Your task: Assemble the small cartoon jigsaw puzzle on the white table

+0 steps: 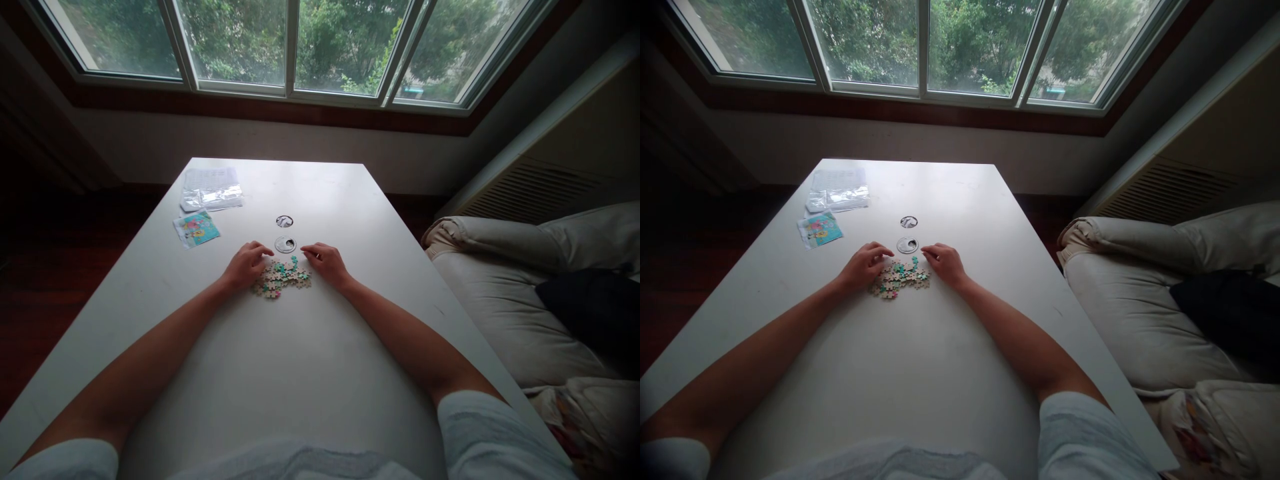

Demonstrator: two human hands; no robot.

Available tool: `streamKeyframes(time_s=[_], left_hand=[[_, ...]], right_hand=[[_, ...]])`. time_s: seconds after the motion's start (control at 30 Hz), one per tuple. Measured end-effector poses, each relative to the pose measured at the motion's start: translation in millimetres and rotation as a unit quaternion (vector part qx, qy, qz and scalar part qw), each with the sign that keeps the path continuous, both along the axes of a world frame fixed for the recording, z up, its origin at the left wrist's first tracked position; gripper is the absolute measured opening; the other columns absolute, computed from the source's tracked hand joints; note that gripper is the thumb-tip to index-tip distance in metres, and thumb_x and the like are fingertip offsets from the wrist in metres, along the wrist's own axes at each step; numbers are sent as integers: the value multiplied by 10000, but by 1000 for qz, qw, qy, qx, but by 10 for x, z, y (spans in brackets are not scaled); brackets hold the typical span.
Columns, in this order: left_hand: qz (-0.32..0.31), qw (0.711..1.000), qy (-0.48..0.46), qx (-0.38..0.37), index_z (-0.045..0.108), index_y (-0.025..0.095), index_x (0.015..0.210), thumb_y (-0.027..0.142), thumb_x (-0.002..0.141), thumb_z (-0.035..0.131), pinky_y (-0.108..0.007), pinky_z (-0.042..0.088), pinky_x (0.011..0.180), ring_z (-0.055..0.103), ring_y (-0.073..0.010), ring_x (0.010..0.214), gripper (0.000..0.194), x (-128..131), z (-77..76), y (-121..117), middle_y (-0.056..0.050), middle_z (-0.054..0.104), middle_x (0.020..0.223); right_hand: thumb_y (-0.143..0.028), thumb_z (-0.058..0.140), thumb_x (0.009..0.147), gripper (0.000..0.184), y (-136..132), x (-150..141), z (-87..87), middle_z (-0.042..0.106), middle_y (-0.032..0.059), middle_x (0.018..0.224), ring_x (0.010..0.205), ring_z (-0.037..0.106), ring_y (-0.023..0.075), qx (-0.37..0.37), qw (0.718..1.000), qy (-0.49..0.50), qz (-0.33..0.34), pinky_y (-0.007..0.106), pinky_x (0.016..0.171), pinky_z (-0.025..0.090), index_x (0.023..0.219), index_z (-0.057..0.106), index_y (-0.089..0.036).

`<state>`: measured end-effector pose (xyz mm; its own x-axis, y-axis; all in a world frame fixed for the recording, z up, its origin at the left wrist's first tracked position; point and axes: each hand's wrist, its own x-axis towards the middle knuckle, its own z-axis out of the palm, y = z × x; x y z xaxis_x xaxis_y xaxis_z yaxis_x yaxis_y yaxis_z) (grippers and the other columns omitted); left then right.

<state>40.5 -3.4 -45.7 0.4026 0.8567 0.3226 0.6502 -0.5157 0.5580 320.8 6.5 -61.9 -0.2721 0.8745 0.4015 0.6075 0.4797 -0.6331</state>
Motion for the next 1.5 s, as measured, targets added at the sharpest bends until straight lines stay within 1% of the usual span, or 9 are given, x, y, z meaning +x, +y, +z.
streamKeyframes(time_s=[0.1,0.27,0.47,0.6,0.77,1.03,1.27,1.43,1.5], left_hand=[[-44,998,48,25,741,270,1116,105,811,571,-389,473,974,569,-229,1049,386,-19,7,14,-45,665,1124],[-47,994,86,46,726,295,1172,273,922,587,-416,444,993,554,-249,1093,287,9,24,-32,-51,660,1181],[-42,992,110,53,704,290,1181,392,907,652,-436,430,973,538,-272,1132,297,63,19,-81,-57,644,1233],[-43,994,89,49,722,273,1045,357,912,646,-414,437,955,548,-251,1079,175,87,10,-87,-49,662,1142],[-52,996,70,35,717,252,934,322,903,649,-373,459,869,561,-227,951,102,100,13,-81,-43,655,962],[-50,998,31,-4,715,233,950,298,918,593,-276,441,673,554,-144,692,142,113,47,-109,-13,635,837],[-2,1000,-21,-16,708,238,1030,332,934,582,-257,445,676,578,-126,663,185,134,47,-131,13,683,811],[84,996,18,16,687,252,1089,362,964,551,-267,409,639,568,-142,620,215,61,48,-86,34,622,682],[95,993,61,46,683,250,1083,332,968,541,-282,408,650,594,-162,667,201,27,61,-63,11,653,740]], right_hand=[[-272,660,936,168,21,12,-27,643,35,847,814,573,170,7,999,-43,5,293,768,439,1048,783,-245],[-236,616,955,149,-25,-3,19,649,45,908,882,579,183,24,999,-33,18,307,805,454,1003,757,-233],[-363,694,919,238,-155,-111,90,660,70,1028,964,554,222,68,985,-122,105,359,887,429,1126,734,-255],[-387,668,943,194,-203,-192,89,666,68,1007,962,542,219,71,978,-157,115,353,882,397,1059,742,-250],[-320,616,983,152,-169,-177,68,692,61,962,940,553,201,76,980,-135,124,337,873,377,977,740,-233],[-327,650,956,125,-135,-140,85,682,41,872,869,571,190,37,991,-77,104,326,847,409,909,716,-231],[-382,633,963,213,-168,-170,117,647,17,784,735,539,152,12,994,-25,102,286,746,410,849,696,-214],[-310,582,971,175,-65,-103,78,669,21,834,761,559,154,14,999,27,21,282,737,416,892,697,-205],[-288,584,955,168,9,-45,55,666,27,831,775,561,163,8,999,17,-31,294,758,419,864,695,-200]])
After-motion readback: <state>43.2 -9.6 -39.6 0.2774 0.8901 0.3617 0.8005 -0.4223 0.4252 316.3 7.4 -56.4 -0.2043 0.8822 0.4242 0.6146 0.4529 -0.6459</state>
